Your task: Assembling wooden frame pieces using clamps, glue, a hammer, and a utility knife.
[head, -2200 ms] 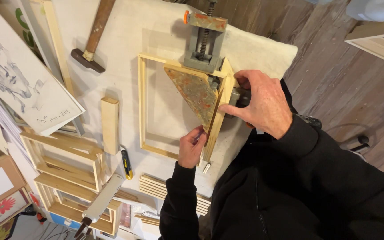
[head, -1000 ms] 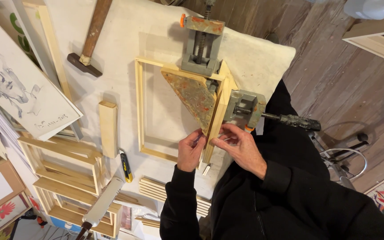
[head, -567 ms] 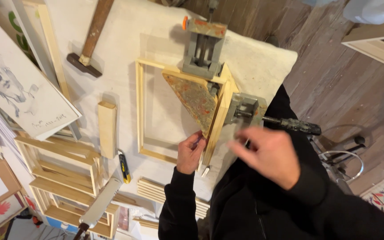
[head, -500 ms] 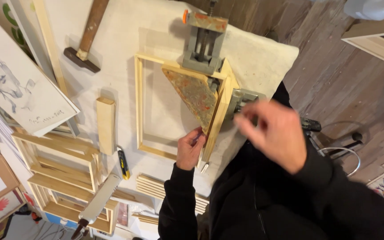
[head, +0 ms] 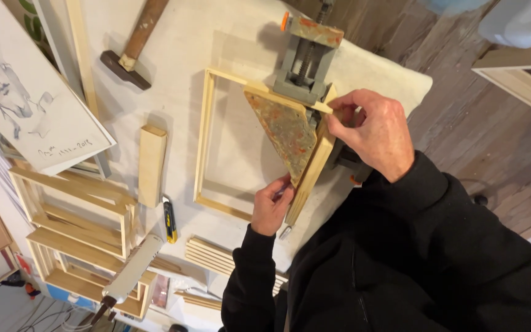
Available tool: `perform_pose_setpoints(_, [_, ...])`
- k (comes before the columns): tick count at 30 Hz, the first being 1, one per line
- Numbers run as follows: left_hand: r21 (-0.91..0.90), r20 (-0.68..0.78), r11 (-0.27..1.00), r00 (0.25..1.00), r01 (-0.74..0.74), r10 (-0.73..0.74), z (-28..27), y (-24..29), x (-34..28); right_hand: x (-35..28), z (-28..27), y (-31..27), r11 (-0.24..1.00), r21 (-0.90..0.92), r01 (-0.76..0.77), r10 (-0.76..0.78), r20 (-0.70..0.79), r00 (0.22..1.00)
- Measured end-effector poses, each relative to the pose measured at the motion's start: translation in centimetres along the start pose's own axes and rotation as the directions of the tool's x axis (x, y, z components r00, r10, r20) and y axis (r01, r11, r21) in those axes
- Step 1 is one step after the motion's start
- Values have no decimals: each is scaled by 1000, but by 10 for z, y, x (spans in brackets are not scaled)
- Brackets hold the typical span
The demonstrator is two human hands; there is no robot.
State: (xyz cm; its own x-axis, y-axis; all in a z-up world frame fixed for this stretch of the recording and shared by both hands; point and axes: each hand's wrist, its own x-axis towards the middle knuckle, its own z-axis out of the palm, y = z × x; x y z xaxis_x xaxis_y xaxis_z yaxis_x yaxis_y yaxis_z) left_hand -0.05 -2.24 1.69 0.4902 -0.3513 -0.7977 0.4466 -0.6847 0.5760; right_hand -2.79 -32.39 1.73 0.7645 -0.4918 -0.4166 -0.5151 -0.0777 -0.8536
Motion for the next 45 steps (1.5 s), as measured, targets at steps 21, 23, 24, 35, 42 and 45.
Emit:
perform_pose_setpoints(21, [809,469,13,658,-588,589,22,158,49,4,-9,5,999,46,2,-5,65,998])
perform_pose_setpoints(23, [806,485,-2,658,-592,576,24,163,50,6,-14,3,998,49,-34,30,87,996])
perform_pose_setpoints(24, [810,490,-14,662,-587,567,23,165,50,7,-14,1,997,51,-63,56,118,991])
perform_pose_setpoints(35, [807,517,-40,671,-590,531,21,172,51,15,-20,16,993,100,-64,43,202,978])
perform_pose_setpoints(42, [803,521,-20,686,-595,508,20,175,52,2,-11,42,818,561,-129,-24,257,966])
perform_pose_setpoints(45, [804,529,-24,698,-594,483,21,180,52,-6,-34,38,846,520,-113,-9,226,974])
